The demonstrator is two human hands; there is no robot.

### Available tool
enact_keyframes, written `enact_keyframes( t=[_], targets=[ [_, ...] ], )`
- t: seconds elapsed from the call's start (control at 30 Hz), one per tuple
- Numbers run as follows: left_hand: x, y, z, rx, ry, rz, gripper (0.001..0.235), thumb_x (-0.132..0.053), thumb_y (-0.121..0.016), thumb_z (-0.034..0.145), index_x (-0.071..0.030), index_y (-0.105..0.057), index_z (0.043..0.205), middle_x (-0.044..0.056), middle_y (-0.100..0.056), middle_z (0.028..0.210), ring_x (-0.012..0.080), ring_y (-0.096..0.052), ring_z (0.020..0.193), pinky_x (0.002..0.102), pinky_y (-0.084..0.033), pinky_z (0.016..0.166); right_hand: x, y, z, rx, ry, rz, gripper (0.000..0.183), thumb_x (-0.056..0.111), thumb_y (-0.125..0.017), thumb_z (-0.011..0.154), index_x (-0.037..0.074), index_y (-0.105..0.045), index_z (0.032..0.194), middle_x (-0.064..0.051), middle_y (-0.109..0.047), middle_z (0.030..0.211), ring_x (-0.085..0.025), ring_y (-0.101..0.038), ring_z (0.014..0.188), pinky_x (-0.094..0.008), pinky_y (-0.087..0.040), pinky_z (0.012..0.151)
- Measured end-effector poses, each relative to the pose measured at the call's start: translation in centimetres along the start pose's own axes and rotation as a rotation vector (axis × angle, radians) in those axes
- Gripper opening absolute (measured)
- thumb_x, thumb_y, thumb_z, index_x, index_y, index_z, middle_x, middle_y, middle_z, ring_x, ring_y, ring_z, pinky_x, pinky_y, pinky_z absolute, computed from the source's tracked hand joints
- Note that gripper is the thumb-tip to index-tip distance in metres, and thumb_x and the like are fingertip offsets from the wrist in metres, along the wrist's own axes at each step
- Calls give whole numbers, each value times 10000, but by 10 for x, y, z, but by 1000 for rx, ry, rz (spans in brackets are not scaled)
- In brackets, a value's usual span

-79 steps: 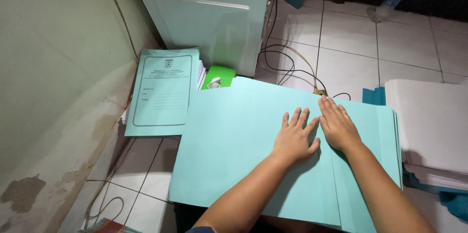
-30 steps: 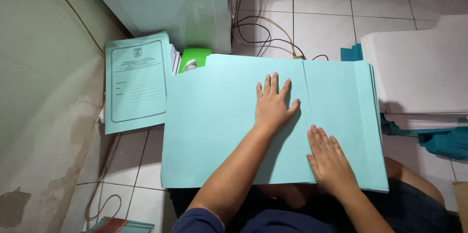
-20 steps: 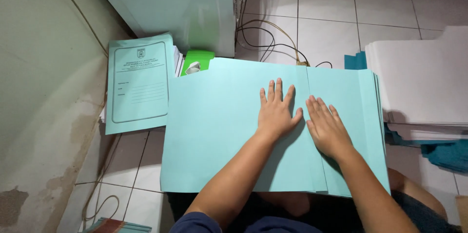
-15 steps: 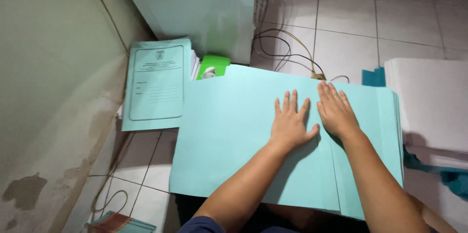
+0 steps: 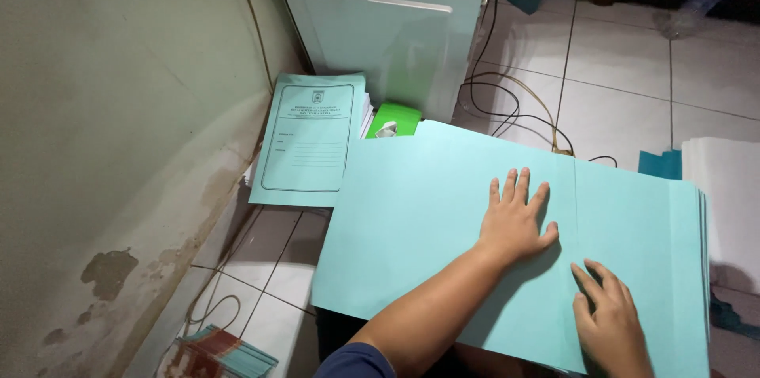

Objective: The person sits on the floor and repeatedly folds light blue paper sheets in half by hand. They smooth the creases with their hands and place the folded sheets into a stack on the floor to their left.

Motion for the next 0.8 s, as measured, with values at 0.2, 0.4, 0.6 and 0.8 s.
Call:
enact_keyframes(
  t=[0.2, 0.4, 0.6, 0.8],
  targets=[
    [3, -9, 0, -76, -12, -43, 691, -477, -404, 933, -107, -439, 1515, 261, -287, 1666, 426, -212, 1566, 642, -116, 1244, 23, 26, -21, 233, -640, 444, 544, 192, -530, 1010, 153, -508, 1552, -73, -503, 1442, -198, -589, 1210, -409, -526, 1031],
    [4, -2, -2, -71, 7, -82, 657, -479, -346, 983, -86, -475, 1493, 254, -306, 1658, 419, -218, 1561, 632, -99, 1252, 10, 36, -7, 189, -777, 533, 501, 249, -540, 1049, 92, -586, 1523, -62, -617, 1155, -287, -612, 1003, -398, -428, 890],
    [-13, -18, -9, -89, -422, -17, 711, -223, -552, 984, -299, -272, 1633, 237, -289, 1714, 454, -281, 1601, 627, -306, 1218, -26, -4, 1, 133, -612, 506, 410, 217, -608, 999, 148, -717, 1388, -107, -580, 1164, -217, -637, 1000, -338, -445, 974],
    [-20, -19, -8, -84, -501, -55, 295, -243, -673, 959, -322, -719, 1240, 202, -230, 1734, 469, -271, 1615, 668, -345, 1195, -6, 6, 4, 124, -626, 466, 436, 222, -565, 992, 145, -692, 1402, -107, -572, 1265, -199, -632, 1087, -339, -424, 1040]
  ],
)
Point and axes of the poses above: each hand's wrist, its own z-axis towards the middle knuckle, its own y-axis out of the back of the hand, x = y × z, the point moved 6 cm from there along z, towards the middle knuckle
